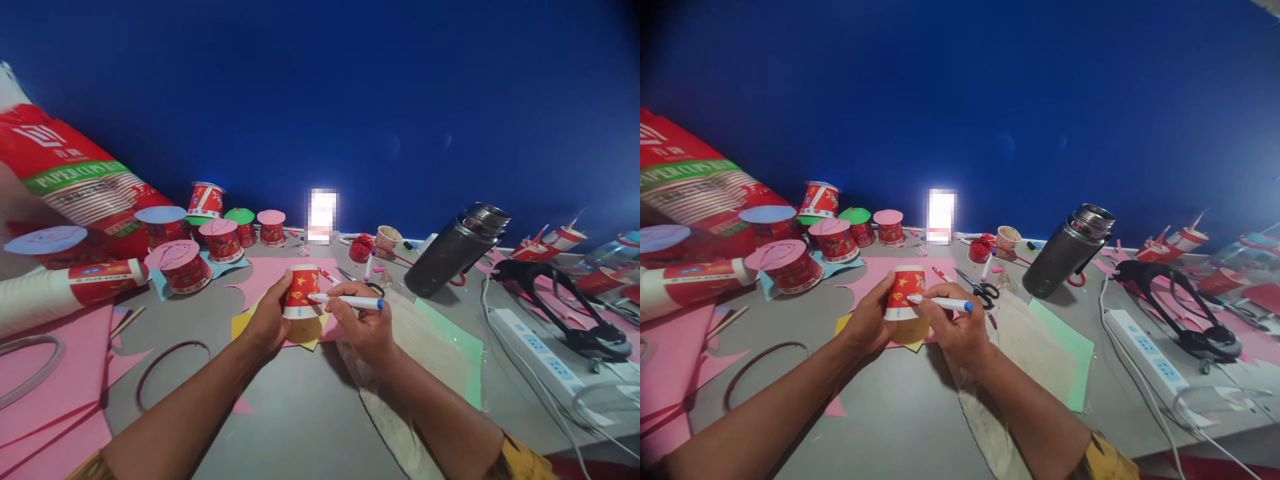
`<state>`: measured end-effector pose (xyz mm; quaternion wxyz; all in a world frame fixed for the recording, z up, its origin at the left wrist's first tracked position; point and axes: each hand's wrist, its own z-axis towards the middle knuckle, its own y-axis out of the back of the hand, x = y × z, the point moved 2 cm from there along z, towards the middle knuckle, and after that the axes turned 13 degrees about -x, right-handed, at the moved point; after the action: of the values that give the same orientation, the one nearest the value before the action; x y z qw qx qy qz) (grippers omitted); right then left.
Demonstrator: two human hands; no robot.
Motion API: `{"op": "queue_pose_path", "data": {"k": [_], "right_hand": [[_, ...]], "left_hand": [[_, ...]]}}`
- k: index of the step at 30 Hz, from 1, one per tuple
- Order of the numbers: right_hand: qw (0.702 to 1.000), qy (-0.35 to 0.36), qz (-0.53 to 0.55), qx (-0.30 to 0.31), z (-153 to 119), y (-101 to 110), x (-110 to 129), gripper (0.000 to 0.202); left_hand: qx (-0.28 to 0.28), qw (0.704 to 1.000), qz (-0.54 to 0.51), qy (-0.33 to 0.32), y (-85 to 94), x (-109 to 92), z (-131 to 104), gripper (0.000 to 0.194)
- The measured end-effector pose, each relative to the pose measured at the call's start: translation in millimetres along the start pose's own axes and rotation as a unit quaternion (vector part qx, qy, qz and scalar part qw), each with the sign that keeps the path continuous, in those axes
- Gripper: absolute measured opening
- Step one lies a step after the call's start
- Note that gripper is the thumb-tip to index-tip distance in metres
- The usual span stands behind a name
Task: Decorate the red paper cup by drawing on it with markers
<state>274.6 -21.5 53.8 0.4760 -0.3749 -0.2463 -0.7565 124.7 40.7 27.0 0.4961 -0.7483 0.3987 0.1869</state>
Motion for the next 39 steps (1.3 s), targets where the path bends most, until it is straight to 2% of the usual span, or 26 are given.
{"op": "queue_pose_path", "data": {"k": [7,13,18,23,39], "right_hand": [[1.000,-0.010,-0.014,-0.003,3.0,1.4,-2.8,0.011],[1.000,0.003,-0.018,-0.013,4.2,4.1,-3.4,0.010],[1.000,0.002,-0.010,0.003,3.9,3.5,-1.5,0.010],[1.000,-0.002,-0.014,-0.003,4.5,3.5,0.1,0.009],[1.000,0.001,-0.016,0.008,5.2,4.2,1.1,0.019]], "left_hand": [[-0.024,0.999,-0.033,-0.004,-0.4,-2.0,0.7,0.028],[-0.010,1.000,-0.028,0.003,1.5,-1.8,2.4,0.030],[-0.004,0.999,-0.036,0.007,0.4,-0.9,2.1,0.028],[-0.012,0.999,-0.035,0.014,-0.4,-2.3,1.4,0.031],[-0.013,1.000,-0.028,0.005,-1.4,-4.5,-0.5,0.034]]}}
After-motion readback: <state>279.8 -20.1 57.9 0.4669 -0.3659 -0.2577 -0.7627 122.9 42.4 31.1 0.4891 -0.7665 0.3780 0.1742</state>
